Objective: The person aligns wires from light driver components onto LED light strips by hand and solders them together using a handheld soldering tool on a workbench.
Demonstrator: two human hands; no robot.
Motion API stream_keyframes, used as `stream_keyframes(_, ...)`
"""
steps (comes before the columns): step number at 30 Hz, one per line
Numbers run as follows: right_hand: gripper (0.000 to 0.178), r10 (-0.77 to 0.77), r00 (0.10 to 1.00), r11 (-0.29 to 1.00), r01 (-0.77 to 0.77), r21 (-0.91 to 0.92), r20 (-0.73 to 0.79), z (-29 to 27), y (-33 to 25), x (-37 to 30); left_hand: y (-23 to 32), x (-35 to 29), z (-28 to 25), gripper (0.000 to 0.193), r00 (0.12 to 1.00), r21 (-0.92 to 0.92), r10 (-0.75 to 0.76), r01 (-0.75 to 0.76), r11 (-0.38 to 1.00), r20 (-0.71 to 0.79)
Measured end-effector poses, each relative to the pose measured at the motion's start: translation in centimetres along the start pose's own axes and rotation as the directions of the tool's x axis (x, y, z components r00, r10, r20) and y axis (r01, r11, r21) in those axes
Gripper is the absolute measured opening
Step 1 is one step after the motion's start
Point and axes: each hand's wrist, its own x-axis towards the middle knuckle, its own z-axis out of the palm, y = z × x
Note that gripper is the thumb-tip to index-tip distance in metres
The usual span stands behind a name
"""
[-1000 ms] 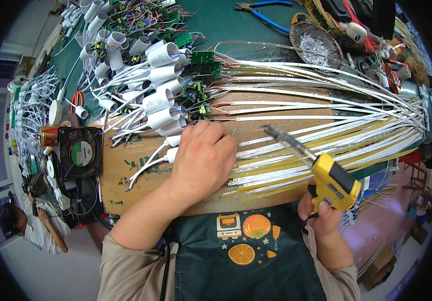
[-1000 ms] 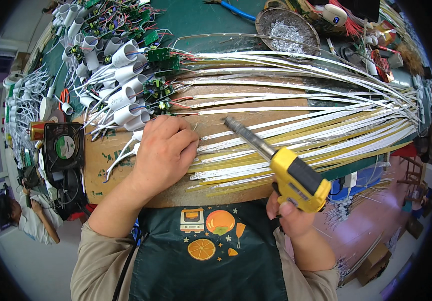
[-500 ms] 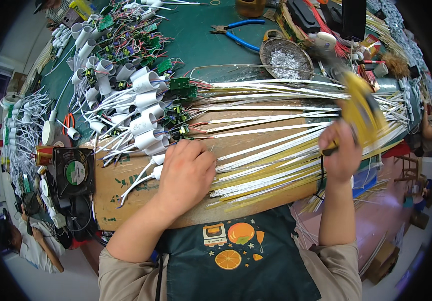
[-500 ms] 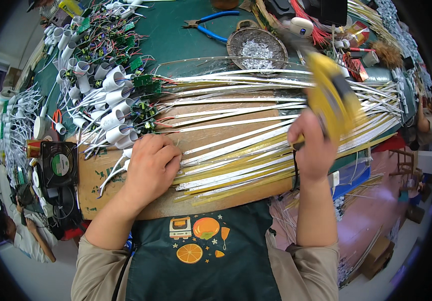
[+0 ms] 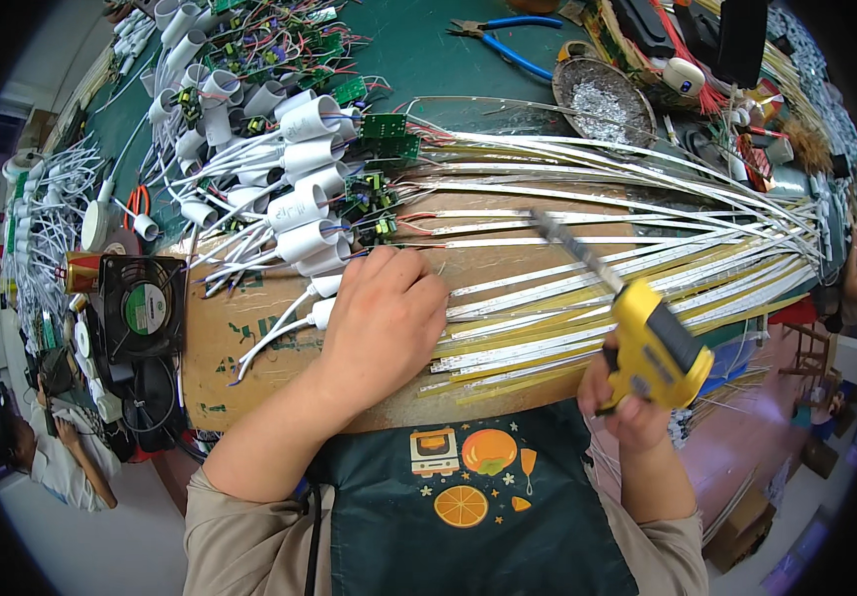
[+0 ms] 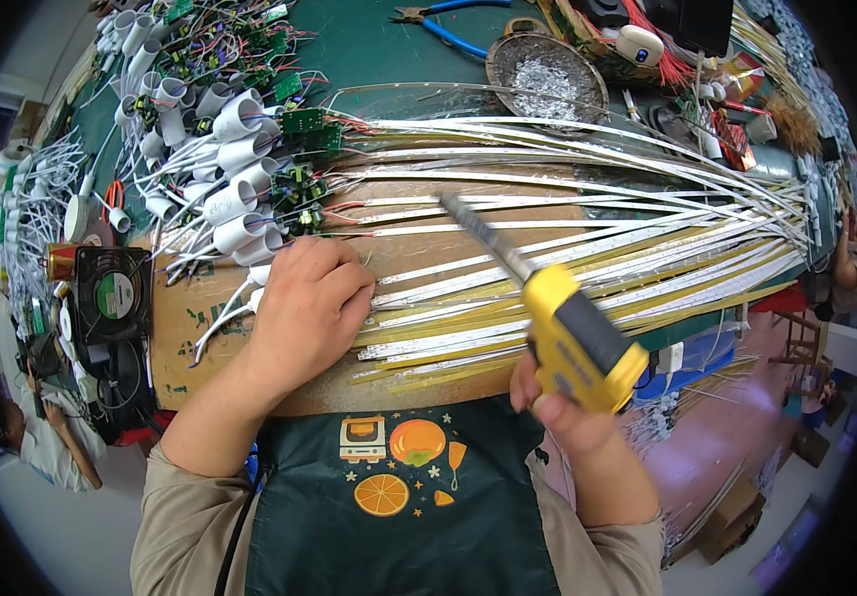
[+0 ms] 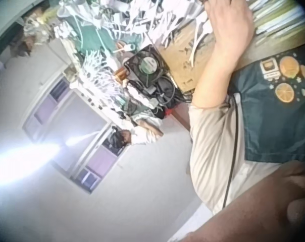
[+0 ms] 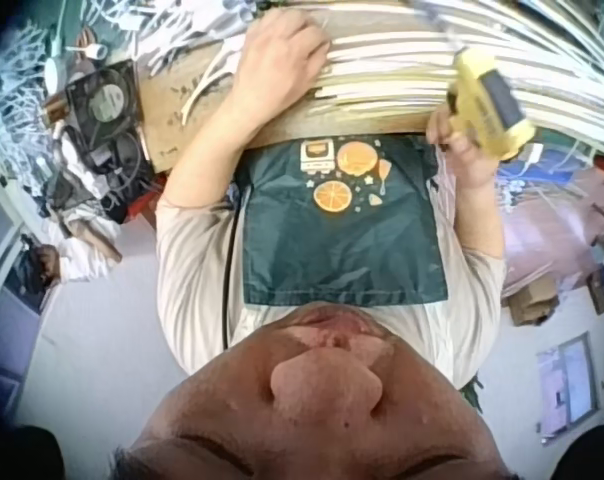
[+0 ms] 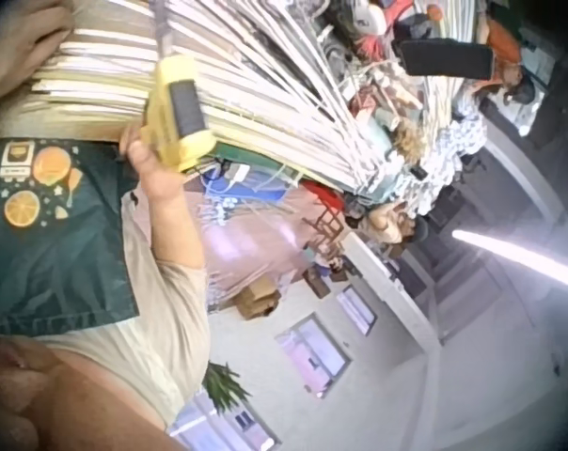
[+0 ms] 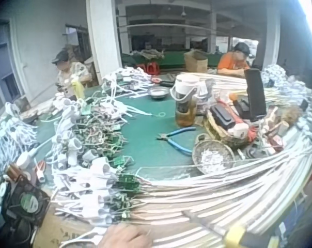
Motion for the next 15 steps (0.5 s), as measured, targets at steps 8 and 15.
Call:
stream_keyframes(8, 0.059, 0.227, 0.974, 0.974, -0.227, 0.018, 0.027, -0.1, 1.8, -3.5, 0.0, 0.0, 0.2, 0.008, 1.0, 0.007, -0.001, 0.001, 1.0, -0.013)
stream_keyframes(15, 0.064, 0.257, 0.966, 0.962, -0.253, 0.108, -0.03, 0.0, 1.3, -3.2, 0.0, 0.0, 0.3, 0.008, 1.0, 0.004, -0.009, 0.009, 1.0, -0.001)
